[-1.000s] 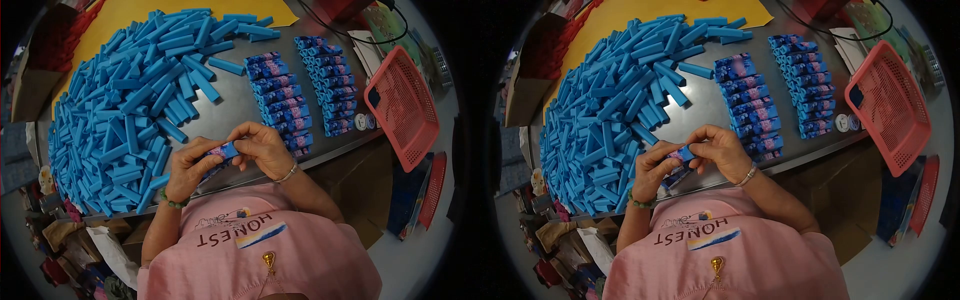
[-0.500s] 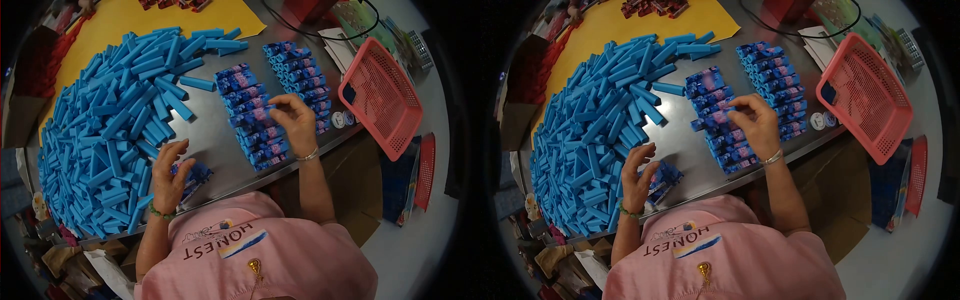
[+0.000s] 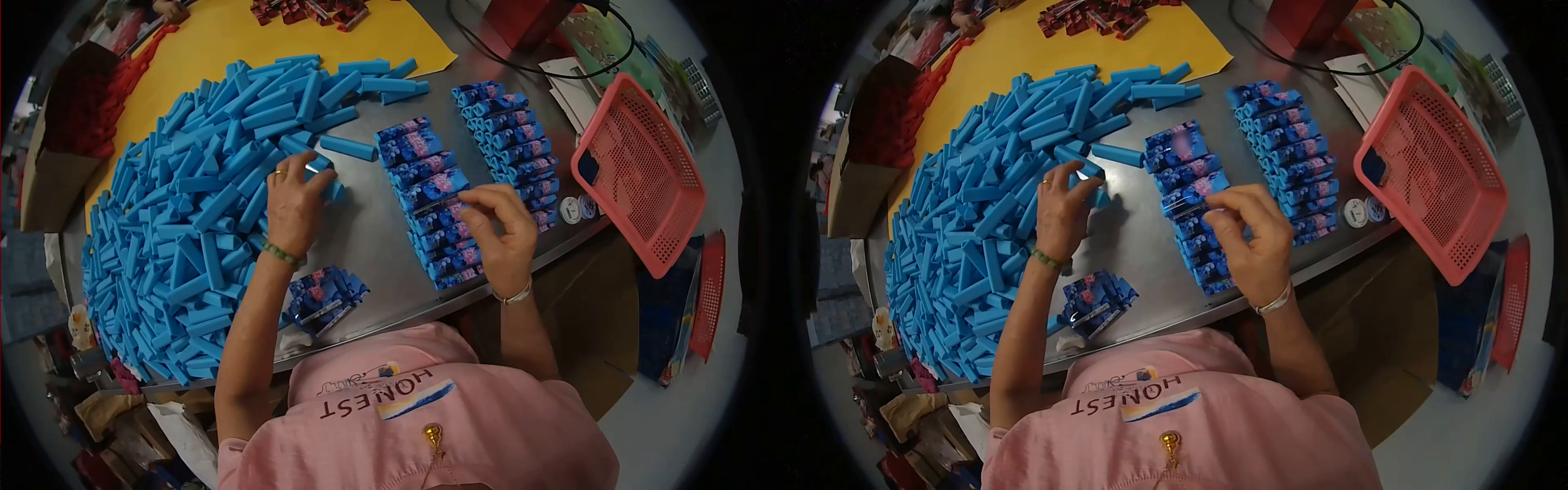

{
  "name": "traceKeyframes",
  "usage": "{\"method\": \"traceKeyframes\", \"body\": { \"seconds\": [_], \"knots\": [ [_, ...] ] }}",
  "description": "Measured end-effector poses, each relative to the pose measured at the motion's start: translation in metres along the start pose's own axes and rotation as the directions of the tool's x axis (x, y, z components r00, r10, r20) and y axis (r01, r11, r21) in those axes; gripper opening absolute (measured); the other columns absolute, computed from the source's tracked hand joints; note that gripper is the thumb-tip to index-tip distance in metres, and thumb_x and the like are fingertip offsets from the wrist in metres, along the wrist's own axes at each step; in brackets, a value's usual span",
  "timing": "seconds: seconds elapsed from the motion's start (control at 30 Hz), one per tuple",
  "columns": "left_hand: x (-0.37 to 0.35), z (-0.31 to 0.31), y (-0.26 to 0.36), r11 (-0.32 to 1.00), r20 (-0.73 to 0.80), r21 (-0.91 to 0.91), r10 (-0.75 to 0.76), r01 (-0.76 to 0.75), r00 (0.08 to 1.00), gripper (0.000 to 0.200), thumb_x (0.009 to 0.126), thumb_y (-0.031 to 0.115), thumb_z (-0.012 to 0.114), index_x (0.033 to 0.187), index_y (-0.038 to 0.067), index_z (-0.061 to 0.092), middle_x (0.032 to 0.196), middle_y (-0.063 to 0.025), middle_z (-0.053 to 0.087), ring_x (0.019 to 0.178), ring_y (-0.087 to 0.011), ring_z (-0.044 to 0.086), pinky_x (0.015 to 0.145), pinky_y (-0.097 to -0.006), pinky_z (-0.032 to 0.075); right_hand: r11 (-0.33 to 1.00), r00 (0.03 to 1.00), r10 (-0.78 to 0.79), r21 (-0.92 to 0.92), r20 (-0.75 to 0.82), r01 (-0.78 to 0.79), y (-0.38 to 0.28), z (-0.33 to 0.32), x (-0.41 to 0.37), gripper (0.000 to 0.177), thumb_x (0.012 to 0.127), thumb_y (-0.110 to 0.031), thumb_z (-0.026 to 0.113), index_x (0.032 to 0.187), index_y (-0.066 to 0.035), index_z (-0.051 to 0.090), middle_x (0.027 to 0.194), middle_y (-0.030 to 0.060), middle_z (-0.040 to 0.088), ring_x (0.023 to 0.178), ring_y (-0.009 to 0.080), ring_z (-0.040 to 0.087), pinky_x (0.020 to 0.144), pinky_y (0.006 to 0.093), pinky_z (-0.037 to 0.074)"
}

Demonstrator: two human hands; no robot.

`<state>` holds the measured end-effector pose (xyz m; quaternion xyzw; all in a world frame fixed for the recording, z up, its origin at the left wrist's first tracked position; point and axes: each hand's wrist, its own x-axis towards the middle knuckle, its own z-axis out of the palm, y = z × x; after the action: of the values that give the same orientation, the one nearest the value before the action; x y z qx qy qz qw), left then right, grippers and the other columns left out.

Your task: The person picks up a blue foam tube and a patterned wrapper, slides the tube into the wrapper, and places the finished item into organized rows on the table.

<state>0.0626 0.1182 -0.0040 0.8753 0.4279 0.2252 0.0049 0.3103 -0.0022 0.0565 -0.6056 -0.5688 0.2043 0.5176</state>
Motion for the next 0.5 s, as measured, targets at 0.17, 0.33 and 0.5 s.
{"method": "traceKeyframes", "body": {
  "seconds": [0.17,0.33,0.5],
  "knots": [
    [-0.034,-0.036,0.02,0.736,0.108,-0.638,-0.206,0.227,0.973,0.04,0.077,0.005,0.069,0.116,0.007,0.062,0.1,-0.0092,0.064,0.091,-0.026,0.058,0.08,-0.0338,0.046,0.977,0.97,-0.007,0.209,0.244,-0.045,-0.013,0.036,-0.012,0.016,0.079,0.005,0.064,0.094,0.001,0.067,0.087,0.0059,0.061,0.075,0.0102,0.056,0.064,0.0203,0.044],
    [-0.063,-0.051,0.038,0.533,0.187,-0.803,-0.199,0.267,0.962,0.043,0.08,0.009,0.069,0.121,0.003,0.06,0.1,-0.0088,0.066,0.091,-0.0248,0.059,0.079,-0.0335,0.045,0.952,0.946,-0.024,0.297,0.322,-0.077,-0.024,0.073,-0.02,0.032,0.077,0.003,0.067,0.108,-0.002,0.064,0.101,0.0073,0.059,0.074,0.0111,0.06,0.059,0.0213,0.047],
    [-0.077,-0.054,0.047,0.684,0.091,-0.704,-0.179,0.191,0.98,0.041,0.073,0.011,0.074,0.11,0.001,0.062,0.093,-0.0111,0.062,0.084,-0.0283,0.057,0.075,-0.0354,0.044,0.968,0.908,-0.19,0.224,0.372,0.111,-0.031,0.088,-0.025,0.043,0.073,-0.003,0.073,0.115,-0.003,0.061,0.101,0.008,0.058,0.07,0.0113,0.06,0.054,0.0209,0.046]
  ]
}}
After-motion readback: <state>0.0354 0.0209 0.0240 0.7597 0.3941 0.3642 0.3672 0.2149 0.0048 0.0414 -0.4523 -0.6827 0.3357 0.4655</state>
